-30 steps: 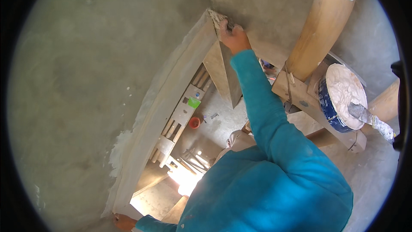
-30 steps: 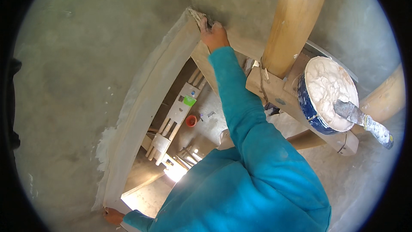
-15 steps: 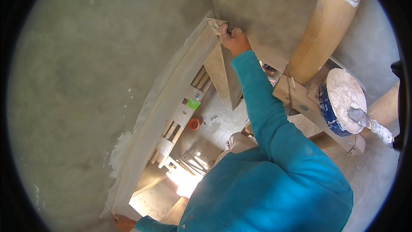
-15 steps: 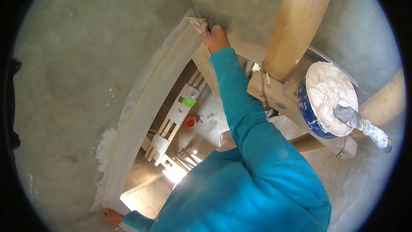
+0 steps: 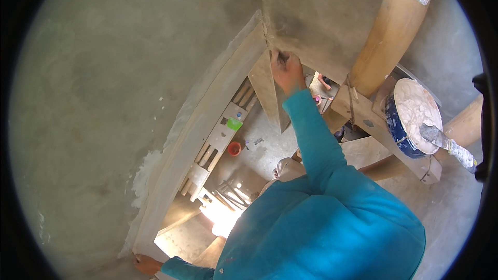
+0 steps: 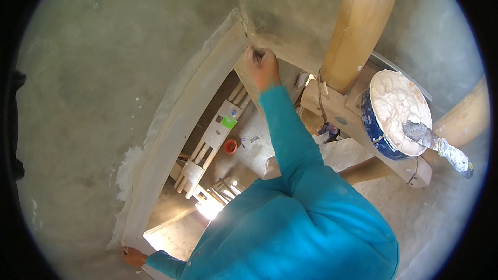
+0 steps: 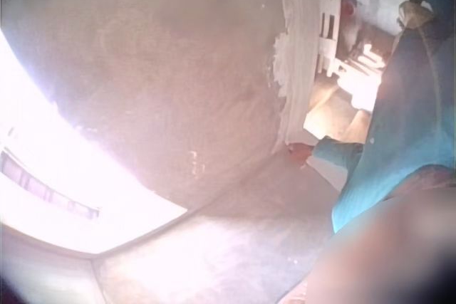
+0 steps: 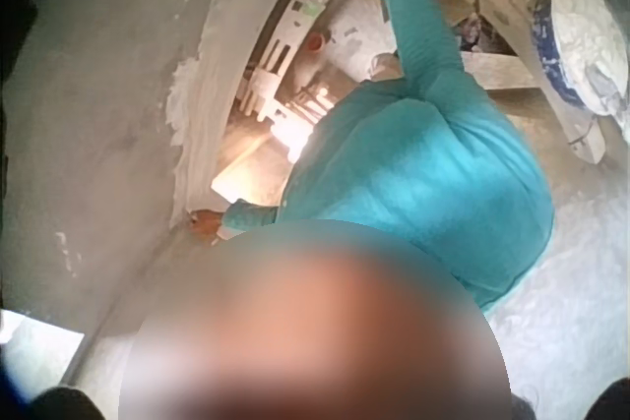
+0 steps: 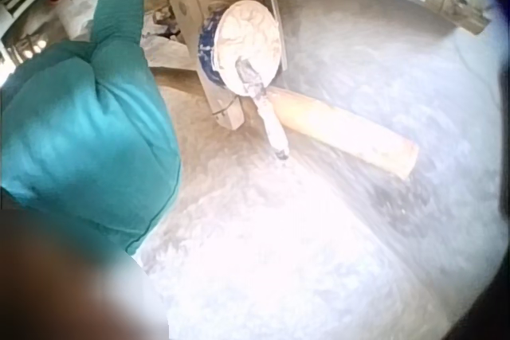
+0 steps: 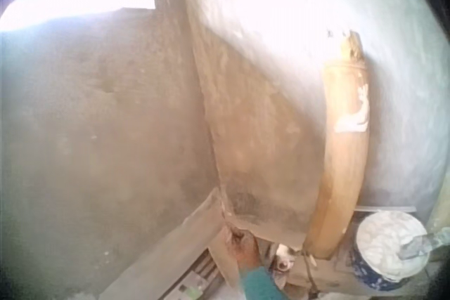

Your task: The person applies joint compound to the corner and edges of a ceiling or wall using a taping knife and hawk. They repeatedly scoop compound from a bucket, spread it along the seam, and smooth the surface to create a finished joint.

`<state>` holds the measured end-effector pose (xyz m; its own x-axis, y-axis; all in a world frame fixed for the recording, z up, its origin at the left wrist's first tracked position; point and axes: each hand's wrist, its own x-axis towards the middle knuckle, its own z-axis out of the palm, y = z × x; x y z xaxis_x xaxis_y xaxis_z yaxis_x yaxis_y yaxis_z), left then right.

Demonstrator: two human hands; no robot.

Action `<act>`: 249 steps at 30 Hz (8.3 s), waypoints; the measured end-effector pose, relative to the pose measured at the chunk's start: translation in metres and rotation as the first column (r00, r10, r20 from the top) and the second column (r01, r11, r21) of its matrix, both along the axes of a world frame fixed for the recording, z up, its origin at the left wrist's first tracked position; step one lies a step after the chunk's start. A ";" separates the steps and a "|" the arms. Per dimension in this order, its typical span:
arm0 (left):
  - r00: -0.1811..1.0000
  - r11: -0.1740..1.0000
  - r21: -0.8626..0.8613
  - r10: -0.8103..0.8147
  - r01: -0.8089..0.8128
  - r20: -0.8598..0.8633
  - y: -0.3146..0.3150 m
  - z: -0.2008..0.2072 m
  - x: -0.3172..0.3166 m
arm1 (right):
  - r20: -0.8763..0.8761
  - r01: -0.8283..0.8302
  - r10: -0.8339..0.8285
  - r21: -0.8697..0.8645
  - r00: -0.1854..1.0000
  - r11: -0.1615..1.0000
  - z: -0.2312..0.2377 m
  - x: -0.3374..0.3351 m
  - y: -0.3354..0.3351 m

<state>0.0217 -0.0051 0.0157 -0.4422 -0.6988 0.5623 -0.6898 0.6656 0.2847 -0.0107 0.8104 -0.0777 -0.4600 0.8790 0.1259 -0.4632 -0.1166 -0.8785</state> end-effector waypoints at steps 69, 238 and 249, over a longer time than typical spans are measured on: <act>0.987 0.970 -0.241 -0.050 0.013 -0.150 -0.027 -0.012 -0.006 | 0.339 0.151 -0.639 0.796 0.691 0.586 0.053 -0.011 -0.044; 0.951 0.939 0.249 -0.170 0.236 -0.260 -0.008 0.018 0.007 | 0.430 0.034 -0.469 0.709 0.771 0.705 0.033 0.016 -0.044; 0.913 0.897 0.304 -0.208 0.320 -0.350 -0.014 0.013 0.005 | 0.247 0.094 -0.503 0.824 0.828 0.559 0.043 0.000 -0.087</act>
